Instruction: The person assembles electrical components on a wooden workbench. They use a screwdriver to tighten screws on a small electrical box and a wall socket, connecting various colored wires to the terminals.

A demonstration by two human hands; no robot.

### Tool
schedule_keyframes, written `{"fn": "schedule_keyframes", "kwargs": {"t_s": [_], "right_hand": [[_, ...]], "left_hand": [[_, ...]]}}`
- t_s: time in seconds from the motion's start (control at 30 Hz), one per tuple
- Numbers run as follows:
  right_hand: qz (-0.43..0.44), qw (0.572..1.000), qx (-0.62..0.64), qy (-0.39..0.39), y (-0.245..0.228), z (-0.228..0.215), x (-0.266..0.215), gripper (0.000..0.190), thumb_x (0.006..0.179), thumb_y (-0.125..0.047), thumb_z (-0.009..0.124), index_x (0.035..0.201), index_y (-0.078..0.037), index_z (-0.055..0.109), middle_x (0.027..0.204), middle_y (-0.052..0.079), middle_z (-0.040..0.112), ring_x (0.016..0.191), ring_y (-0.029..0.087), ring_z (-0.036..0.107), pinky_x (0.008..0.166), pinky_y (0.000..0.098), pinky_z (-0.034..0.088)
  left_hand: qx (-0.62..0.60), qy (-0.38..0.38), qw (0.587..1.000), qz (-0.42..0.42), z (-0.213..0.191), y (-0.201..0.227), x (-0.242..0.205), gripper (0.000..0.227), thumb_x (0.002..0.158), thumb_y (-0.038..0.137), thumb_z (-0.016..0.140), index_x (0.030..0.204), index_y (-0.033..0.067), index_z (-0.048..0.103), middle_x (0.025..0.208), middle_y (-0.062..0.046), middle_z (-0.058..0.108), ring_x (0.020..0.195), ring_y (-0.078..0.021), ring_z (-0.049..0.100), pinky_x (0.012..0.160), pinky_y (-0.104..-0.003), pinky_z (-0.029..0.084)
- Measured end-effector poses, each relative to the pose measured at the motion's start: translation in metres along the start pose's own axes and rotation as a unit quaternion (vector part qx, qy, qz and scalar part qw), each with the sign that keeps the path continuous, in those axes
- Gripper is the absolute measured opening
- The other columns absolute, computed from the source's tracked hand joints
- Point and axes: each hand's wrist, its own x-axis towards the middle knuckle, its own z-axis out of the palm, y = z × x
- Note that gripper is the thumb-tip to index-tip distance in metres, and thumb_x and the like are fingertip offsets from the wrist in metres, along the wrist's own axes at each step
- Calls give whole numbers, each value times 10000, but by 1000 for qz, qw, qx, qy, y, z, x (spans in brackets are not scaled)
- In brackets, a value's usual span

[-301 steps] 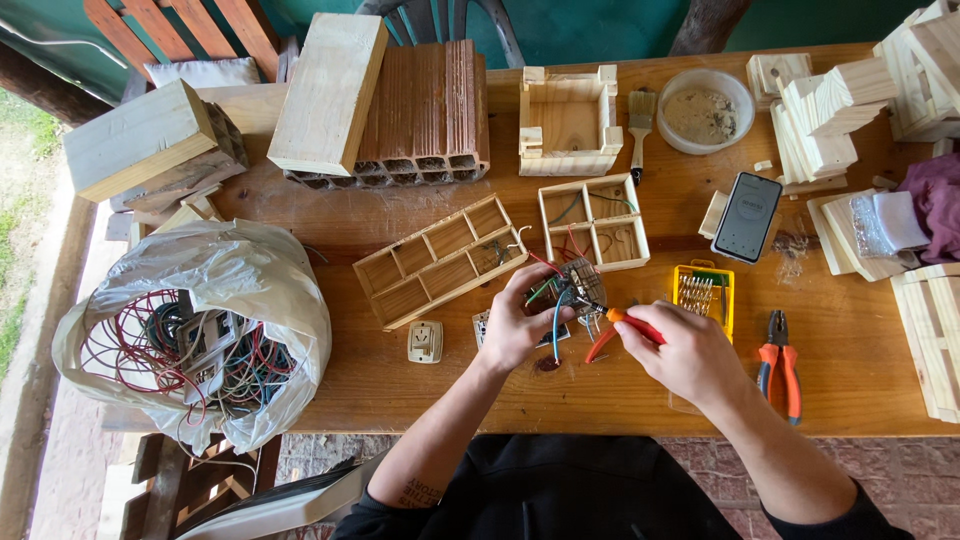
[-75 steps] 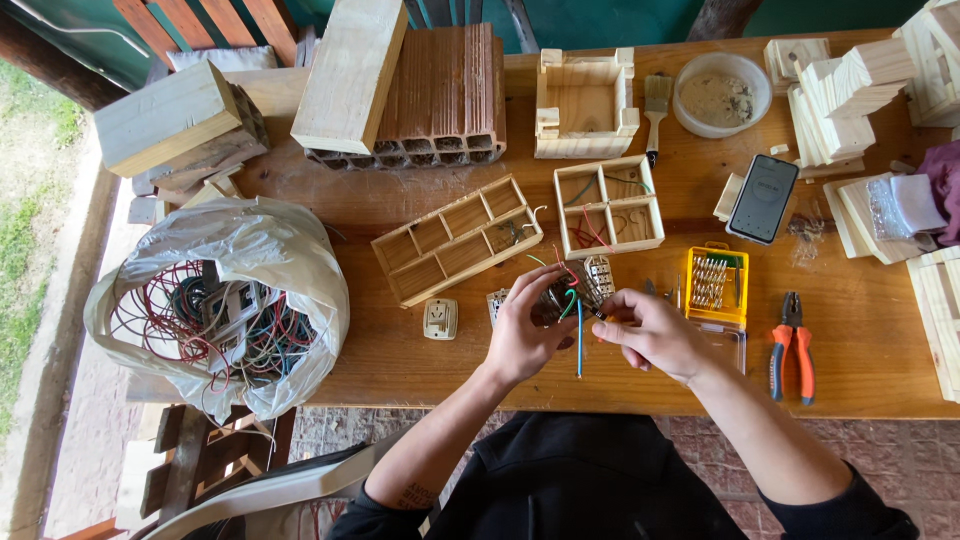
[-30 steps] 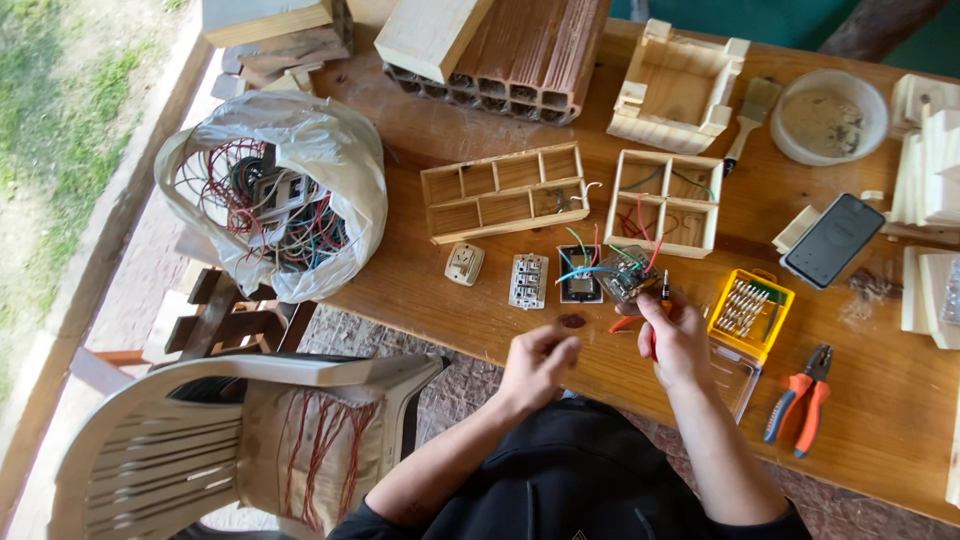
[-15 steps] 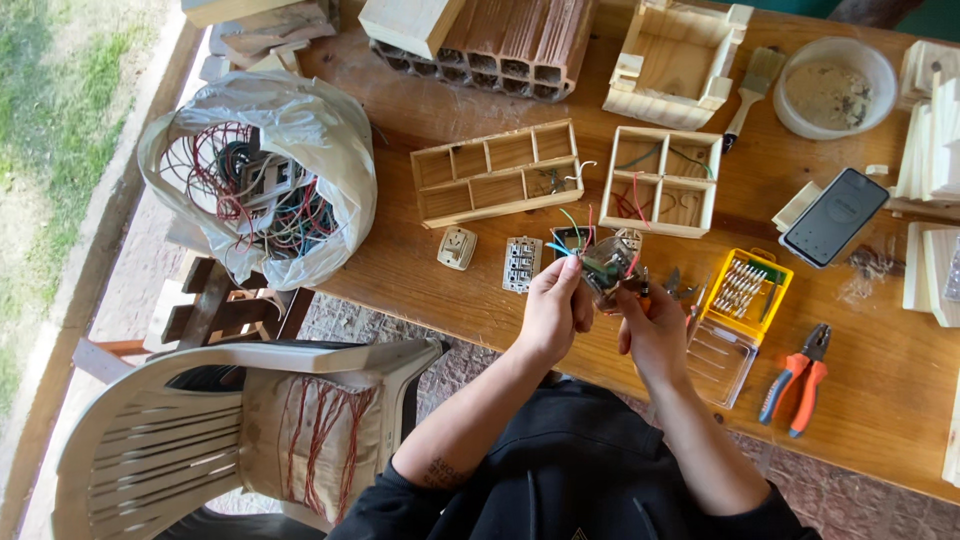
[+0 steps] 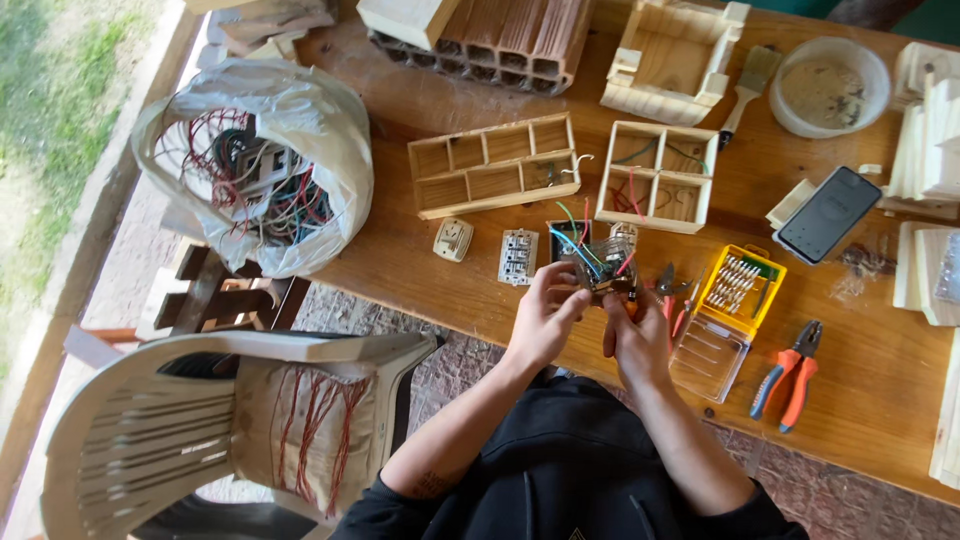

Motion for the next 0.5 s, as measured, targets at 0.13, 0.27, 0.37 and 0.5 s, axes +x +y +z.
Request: {"fn": "schedule_keyframes", "kwargs": {"t_s": [0.13, 0.27, 0.37, 0.5], "right_hand": [[-3, 1000, 20, -24, 14, 16, -14, 143, 1005, -74, 596, 1099, 34, 593, 381, 80, 473, 269, 134, 415, 359, 229, 277], [34, 996, -11, -77, 46, 24, -15, 216, 1003, -78, 579, 1145, 83, 559, 401, 127, 517, 299, 186, 506, 362, 263, 345], [42, 994, -28, -99, 55, 32, -19, 232, 998, -121, 616, 1113, 73, 564, 411, 137, 544, 295, 191, 525, 350, 267, 364], [40, 994, -12, -102, 53, 42, -24, 346, 956, -150, 699, 1153, 96, 555, 485, 156, 582, 302, 173, 531, 330, 272, 409]], "left_hand": [[50, 42, 994, 85, -4, -18, -14, 569, 888, 114, 784, 1380, -16, 530, 1254, -255, 594, 1069, -417, 678, 798, -463, 604], [111, 65, 983, 133, -24, -39, -15, 626, 827, 113, 839, 1374, 2, 558, 1226, -217, 585, 974, -416, 702, 757, -446, 607], [124, 75, 977, 159, -45, -58, -5, 591, 767, 129, 891, 1294, 30, 643, 1129, -163, 607, 826, -342, 725, 698, -401, 617], [134, 78, 965, 213, -84, -38, 10, 460, 728, 103, 923, 1138, 30, 727, 938, -159, 632, 715, -348, 734, 648, -399, 617]]}}
